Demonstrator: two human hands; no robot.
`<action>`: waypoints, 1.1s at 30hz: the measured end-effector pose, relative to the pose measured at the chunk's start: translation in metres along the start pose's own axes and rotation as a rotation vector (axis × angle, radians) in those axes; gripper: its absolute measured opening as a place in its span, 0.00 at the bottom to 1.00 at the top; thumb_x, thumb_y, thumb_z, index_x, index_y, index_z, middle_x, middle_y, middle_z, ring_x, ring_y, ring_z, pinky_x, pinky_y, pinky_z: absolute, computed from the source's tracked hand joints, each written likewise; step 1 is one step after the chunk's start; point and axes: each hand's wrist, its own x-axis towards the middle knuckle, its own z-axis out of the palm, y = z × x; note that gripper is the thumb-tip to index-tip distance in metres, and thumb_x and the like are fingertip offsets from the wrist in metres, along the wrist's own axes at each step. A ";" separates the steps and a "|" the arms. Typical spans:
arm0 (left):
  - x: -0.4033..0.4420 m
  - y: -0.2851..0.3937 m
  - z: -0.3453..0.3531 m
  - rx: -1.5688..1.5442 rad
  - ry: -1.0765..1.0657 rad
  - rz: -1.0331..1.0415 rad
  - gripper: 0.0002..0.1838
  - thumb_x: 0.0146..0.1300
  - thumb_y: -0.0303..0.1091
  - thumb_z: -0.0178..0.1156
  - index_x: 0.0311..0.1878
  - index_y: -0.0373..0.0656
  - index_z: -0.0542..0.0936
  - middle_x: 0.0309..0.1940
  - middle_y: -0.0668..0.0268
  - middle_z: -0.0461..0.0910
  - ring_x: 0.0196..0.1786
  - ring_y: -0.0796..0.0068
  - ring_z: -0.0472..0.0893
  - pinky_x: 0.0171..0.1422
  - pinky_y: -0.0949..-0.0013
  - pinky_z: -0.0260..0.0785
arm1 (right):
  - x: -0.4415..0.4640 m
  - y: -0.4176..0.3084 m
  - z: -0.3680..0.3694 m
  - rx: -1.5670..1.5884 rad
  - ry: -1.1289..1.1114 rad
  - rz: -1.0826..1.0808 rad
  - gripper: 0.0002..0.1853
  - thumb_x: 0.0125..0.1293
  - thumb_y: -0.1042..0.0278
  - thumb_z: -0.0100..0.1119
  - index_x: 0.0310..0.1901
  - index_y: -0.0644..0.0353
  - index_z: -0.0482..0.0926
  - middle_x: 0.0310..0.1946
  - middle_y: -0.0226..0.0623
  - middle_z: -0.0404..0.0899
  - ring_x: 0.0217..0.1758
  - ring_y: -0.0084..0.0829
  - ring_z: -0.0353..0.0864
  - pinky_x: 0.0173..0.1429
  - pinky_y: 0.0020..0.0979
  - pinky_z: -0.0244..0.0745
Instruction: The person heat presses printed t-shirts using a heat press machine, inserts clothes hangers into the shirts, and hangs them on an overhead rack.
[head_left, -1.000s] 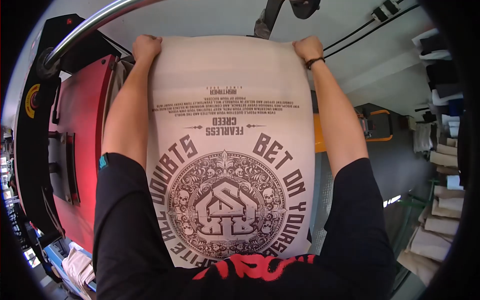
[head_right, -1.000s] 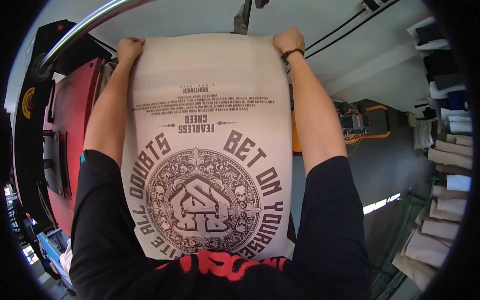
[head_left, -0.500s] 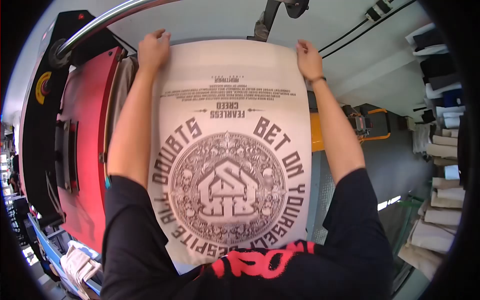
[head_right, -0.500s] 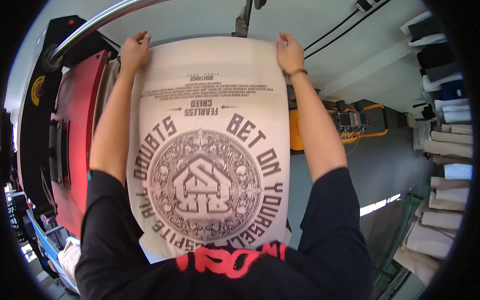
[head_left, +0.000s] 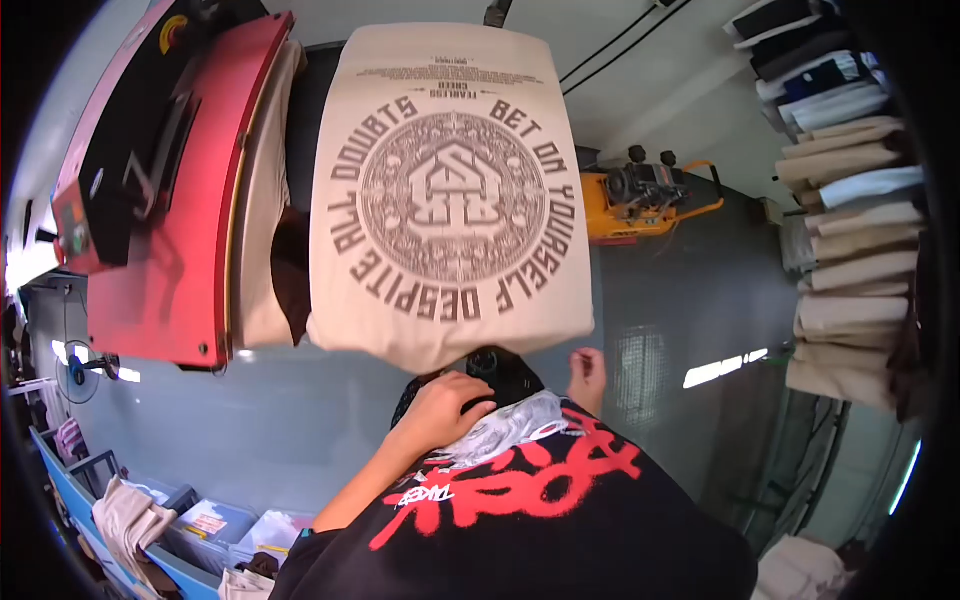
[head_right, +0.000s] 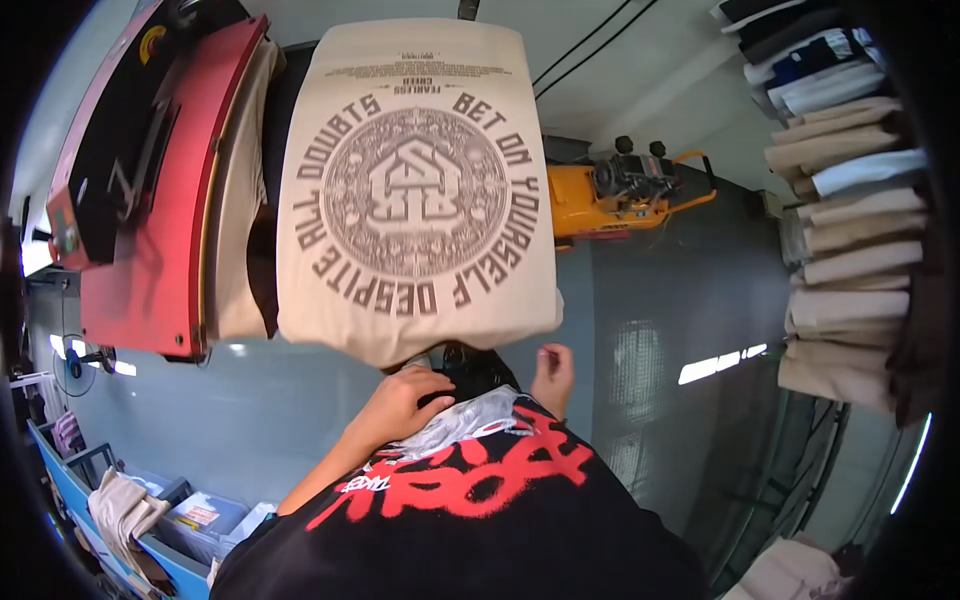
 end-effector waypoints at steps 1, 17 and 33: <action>-0.013 -0.016 0.019 -0.060 0.038 -0.004 0.13 0.61 0.37 0.63 0.44 0.38 0.83 0.46 0.53 0.82 0.51 0.51 0.79 0.57 0.57 0.71 | -0.017 0.000 0.003 -0.002 0.005 -0.005 0.16 0.64 0.68 0.60 0.52 0.63 0.76 0.48 0.42 0.77 0.48 0.33 0.76 0.51 0.31 0.71; -0.060 -0.094 0.030 -0.640 0.644 -0.469 0.27 0.67 0.47 0.55 0.65 0.46 0.69 0.53 0.57 0.77 0.55 0.60 0.75 0.60 0.54 0.65 | 0.003 -0.051 0.034 0.186 -0.436 0.141 0.20 0.62 0.59 0.63 0.52 0.59 0.76 0.41 0.33 0.79 0.40 0.28 0.79 0.41 0.33 0.75; -0.022 -0.125 -0.075 -1.007 1.514 -0.692 0.18 0.65 0.46 0.58 0.51 0.44 0.79 0.42 0.67 0.81 0.40 0.71 0.81 0.40 0.63 0.72 | 0.080 -0.028 0.002 0.842 -0.095 0.681 0.15 0.64 0.56 0.65 0.43 0.57 0.76 0.34 0.30 0.76 0.33 0.24 0.72 0.32 0.23 0.69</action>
